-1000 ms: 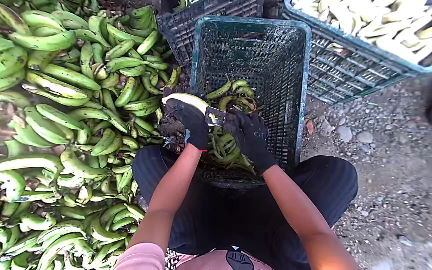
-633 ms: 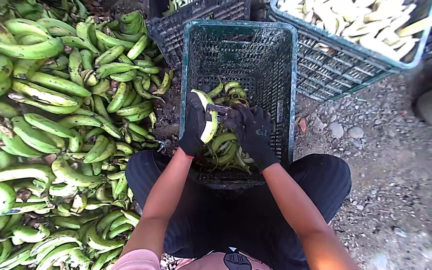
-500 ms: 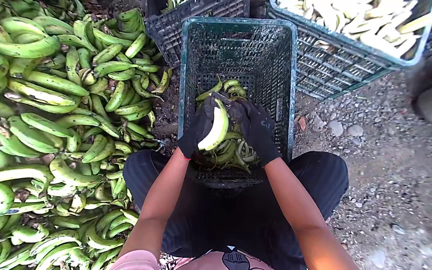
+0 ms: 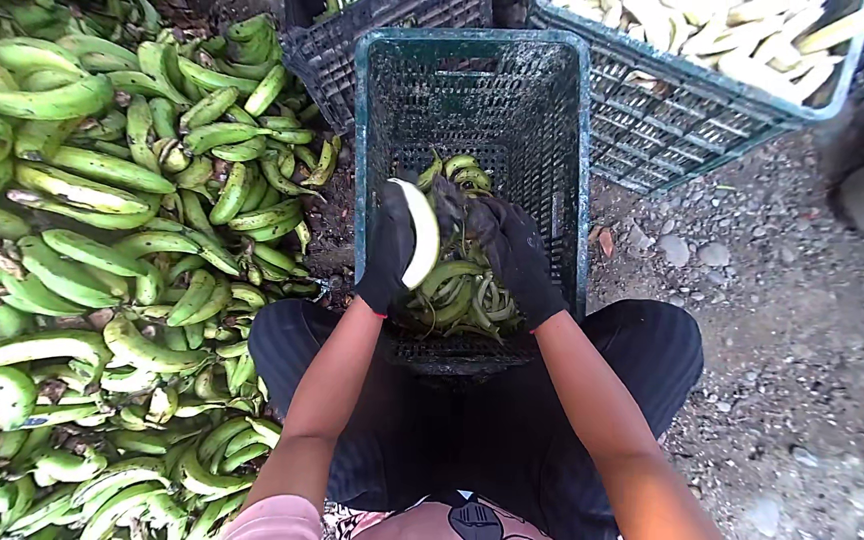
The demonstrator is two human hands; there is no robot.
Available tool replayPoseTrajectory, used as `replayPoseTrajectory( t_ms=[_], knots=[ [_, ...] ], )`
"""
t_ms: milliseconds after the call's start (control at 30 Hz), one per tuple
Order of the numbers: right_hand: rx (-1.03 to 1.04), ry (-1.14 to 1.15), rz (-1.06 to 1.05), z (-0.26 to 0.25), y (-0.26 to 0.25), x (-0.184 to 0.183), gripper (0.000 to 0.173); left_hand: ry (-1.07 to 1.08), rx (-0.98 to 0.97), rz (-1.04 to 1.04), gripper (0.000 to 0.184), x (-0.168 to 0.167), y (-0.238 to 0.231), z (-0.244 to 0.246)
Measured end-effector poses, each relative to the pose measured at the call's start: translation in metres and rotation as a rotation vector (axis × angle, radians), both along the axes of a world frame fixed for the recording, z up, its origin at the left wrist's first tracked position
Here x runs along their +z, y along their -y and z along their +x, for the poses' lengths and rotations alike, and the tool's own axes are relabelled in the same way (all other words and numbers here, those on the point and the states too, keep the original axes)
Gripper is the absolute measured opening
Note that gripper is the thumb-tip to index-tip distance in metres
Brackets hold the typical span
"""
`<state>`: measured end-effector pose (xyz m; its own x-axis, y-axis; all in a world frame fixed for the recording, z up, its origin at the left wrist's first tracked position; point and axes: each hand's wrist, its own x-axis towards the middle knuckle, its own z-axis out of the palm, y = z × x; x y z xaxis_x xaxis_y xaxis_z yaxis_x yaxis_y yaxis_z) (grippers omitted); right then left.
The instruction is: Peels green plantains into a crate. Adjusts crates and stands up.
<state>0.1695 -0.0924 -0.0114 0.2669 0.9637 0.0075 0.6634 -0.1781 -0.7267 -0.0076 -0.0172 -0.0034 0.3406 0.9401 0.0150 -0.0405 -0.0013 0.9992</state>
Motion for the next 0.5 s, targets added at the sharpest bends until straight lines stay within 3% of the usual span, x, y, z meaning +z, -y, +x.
replayPoseTrajectory(
  t_ms=[133, 200, 300, 433, 500],
  knots=[
    [0.02, 0.269, 0.242, -0.035, 0.007, -0.011, 0.068, 0.321, 0.49, -0.174, 0.054, 0.012, -0.01, 0.0],
    [0.025, 0.343, 0.39, -0.043, 0.007, -0.02, 0.079, 0.387, 0.501, -0.184, 0.048, 0.011, -0.008, -0.009],
    [0.01, 0.394, 0.501, -0.047, 0.005, -0.024, 0.082, 0.404, 0.532, -0.189, 0.038, 0.016, -0.003, -0.013],
    [-0.006, 0.33, 0.332, -0.047, 0.008, -0.013, 0.069, 0.261, 0.593, -0.234, 0.046, 0.023, -0.005, -0.01],
    [-0.026, 0.245, 0.19, -0.044, 0.007, -0.003, 0.066, 0.306, 0.544, -0.248, 0.044, 0.026, -0.004, -0.001]
  ],
)
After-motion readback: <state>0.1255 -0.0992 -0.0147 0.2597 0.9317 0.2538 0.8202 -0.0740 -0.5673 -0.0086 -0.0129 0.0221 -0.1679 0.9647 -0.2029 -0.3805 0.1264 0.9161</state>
